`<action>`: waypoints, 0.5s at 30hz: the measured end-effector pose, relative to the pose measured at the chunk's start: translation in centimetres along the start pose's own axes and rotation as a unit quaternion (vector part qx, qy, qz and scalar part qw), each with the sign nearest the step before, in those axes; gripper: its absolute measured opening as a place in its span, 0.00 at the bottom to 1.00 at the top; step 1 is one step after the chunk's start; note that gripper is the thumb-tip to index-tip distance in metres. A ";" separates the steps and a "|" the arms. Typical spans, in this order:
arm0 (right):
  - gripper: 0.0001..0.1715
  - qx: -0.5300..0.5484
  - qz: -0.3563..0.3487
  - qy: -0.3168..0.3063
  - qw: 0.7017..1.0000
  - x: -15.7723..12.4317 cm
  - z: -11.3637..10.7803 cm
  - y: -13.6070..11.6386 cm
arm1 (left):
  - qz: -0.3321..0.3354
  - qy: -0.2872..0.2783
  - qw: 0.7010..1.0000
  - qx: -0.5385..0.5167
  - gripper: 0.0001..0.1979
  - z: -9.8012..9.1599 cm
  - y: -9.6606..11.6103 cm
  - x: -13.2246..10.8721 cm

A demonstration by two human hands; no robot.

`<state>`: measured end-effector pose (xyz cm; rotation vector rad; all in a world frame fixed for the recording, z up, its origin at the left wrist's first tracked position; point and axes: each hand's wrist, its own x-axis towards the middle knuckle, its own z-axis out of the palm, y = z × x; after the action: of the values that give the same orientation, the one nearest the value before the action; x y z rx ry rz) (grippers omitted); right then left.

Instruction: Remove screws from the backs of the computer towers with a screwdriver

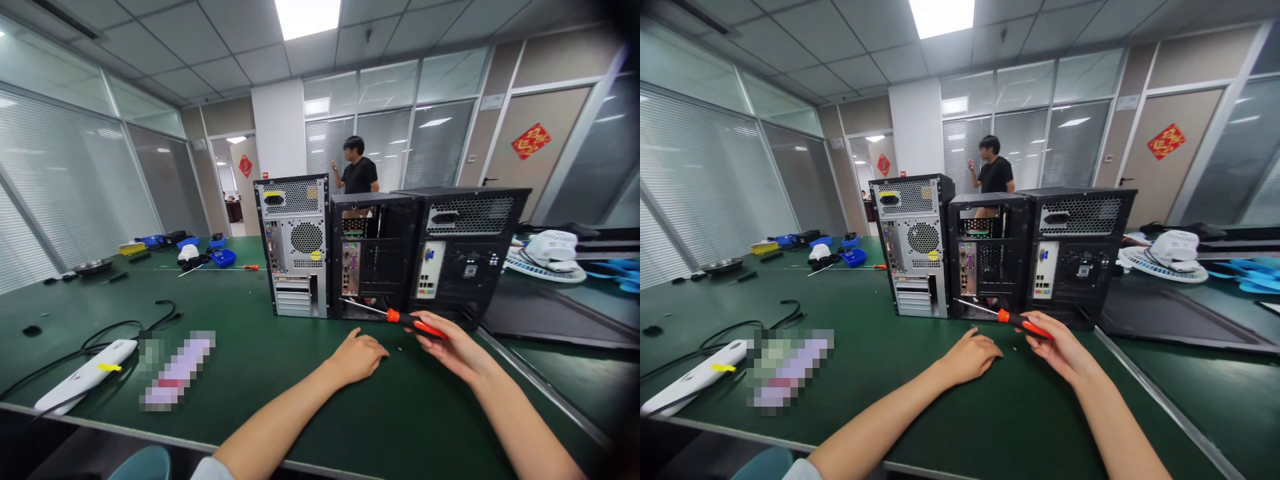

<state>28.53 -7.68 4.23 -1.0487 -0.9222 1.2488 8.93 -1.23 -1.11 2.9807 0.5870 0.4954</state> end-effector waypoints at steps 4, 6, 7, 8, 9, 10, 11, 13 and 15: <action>0.14 0.016 0.009 0.016 1.000 0.0 -0.2 0.1 | -0.010 0.016 0.998 0.065 0.10 0.0 -0.4 0.1; 0.13 0.021 0.018 0.029 0.999 0.0 -0.5 0.1 | -0.021 0.019 0.996 0.080 0.10 -0.1 -0.6 0.1; 0.12 0.023 0.023 0.036 0.999 0.0 -0.6 0.1 | -0.026 0.021 0.996 0.084 0.09 -0.1 -0.7 0.1; 0.12 0.025 0.027 0.043 0.998 0.0 -0.8 0.1 | -0.032 0.022 0.995 0.087 0.09 -0.1 -0.7 0.1; 0.12 0.028 0.030 0.048 0.998 0.0 -1.0 0.1 | -0.038 0.023 0.995 0.087 0.08 -0.1 -0.8 0.0; 0.12 0.030 0.032 0.051 0.998 0.0 -1.1 0.0 | -0.042 0.023 0.995 0.085 0.08 -0.1 -0.8 0.0; 0.11 0.032 0.031 0.053 0.998 0.0 -1.3 -0.1 | -0.046 0.021 0.996 0.080 0.07 -0.2 -0.9 -0.1; 0.11 0.037 0.028 0.058 0.997 -0.1 -1.7 -0.3 | -0.058 0.017 0.996 0.064 0.07 -0.3 -1.0 -0.2; 0.09 0.039 0.022 0.072 0.996 -0.2 -2.0 -0.6 | -0.074 0.011 0.996 0.044 0.08 -0.4 -1.1 -0.2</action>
<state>30.59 -8.10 4.30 -1.0876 -0.7373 1.2192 8.18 -0.26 -0.93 2.9859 0.8439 0.5022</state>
